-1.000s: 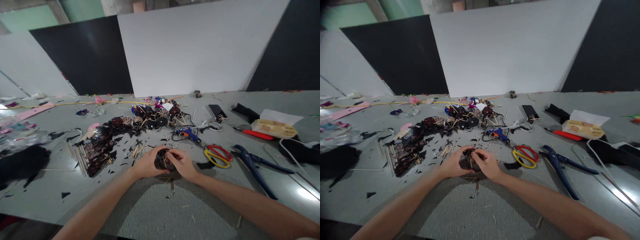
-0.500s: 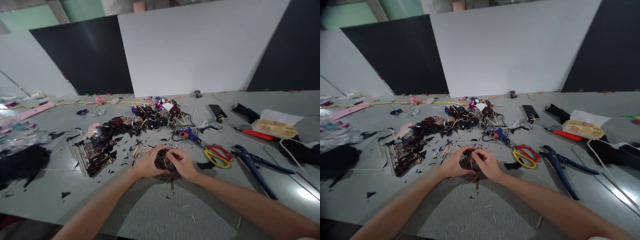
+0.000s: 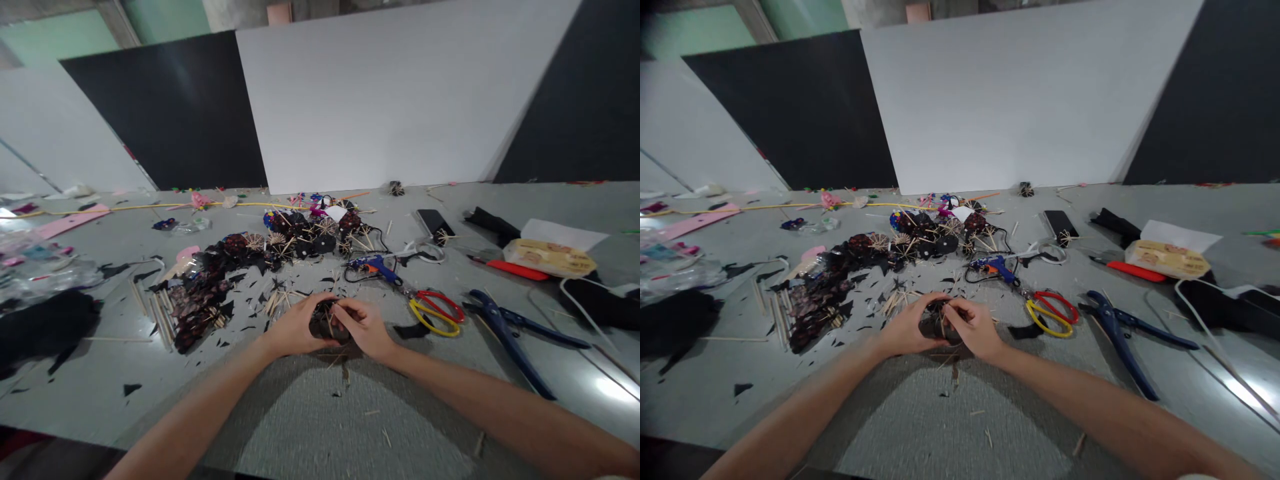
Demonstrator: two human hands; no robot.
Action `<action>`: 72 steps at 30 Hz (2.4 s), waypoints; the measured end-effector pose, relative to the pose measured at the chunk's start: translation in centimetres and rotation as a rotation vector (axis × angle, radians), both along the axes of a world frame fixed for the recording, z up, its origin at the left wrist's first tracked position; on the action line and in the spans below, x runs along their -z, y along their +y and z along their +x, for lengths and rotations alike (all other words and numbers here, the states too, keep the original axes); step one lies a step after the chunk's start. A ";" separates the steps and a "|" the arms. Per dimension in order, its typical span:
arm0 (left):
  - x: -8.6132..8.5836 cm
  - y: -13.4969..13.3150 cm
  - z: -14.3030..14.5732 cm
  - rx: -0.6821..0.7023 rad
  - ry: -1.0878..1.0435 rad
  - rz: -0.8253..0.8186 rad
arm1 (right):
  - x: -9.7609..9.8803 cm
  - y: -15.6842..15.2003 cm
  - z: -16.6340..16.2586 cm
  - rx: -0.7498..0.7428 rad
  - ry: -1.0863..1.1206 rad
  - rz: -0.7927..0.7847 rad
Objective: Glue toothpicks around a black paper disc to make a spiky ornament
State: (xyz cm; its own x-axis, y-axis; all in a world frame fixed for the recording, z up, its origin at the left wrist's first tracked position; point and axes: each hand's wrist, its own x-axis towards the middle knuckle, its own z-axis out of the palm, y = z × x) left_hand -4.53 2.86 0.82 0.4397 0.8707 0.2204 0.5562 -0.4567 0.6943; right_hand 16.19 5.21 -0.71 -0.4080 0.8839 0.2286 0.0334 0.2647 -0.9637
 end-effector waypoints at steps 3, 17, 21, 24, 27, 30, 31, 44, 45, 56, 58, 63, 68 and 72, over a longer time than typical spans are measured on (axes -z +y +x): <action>0.2 0.1 0.0 0.005 0.003 0.012 | 0.2 0.1 0.0 -0.006 -0.001 0.002; 0.7 0.3 0.0 0.023 -0.022 0.087 | 0.2 0.0 -0.2 0.029 -0.042 0.011; 0.8 0.3 0.0 0.014 -0.025 0.094 | 0.3 0.1 -0.3 0.063 -0.059 0.008; 0.9 0.3 0.0 0.010 -0.026 0.082 | 0.3 0.1 -0.4 0.072 -0.062 0.003; 1.0 0.4 -0.1 0.000 -0.024 0.061 | 0.1 0.0 -0.5 0.070 -0.065 0.006; 0.9 0.4 -0.1 0.007 -0.014 0.049 | 0.1 0.0 -0.5 0.077 -0.081 0.030; 0.9 0.4 -0.1 0.010 -0.013 0.049 | 0.1 0.0 -0.5 0.078 -0.089 0.036; 0.9 0.3 -0.1 0.025 -0.011 0.068 | 0.3 0.2 -0.5 0.050 -0.081 0.031; 0.9 0.3 -0.1 0.028 -0.012 0.071 | 0.4 0.2 -0.4 0.050 -0.079 0.030; 0.9 0.3 -0.1 0.031 -0.006 0.080 | 0.2 0.1 -0.4 0.056 -0.102 0.053; 0.8 0.3 -0.1 0.031 -0.004 0.072 | 0.3 0.1 -0.4 0.052 -0.104 0.052; 0.7 0.3 -0.1 0.041 0.009 0.063 | 0.2 0.1 -0.4 0.056 -0.092 0.053; 0.7 0.3 -0.1 0.041 0.002 0.077 | 0.1 0.2 -0.5 0.060 -0.109 0.066; 0.6 0.3 0.0 0.030 0.001 0.072 | 0.2 0.2 -0.5 0.060 -0.114 0.070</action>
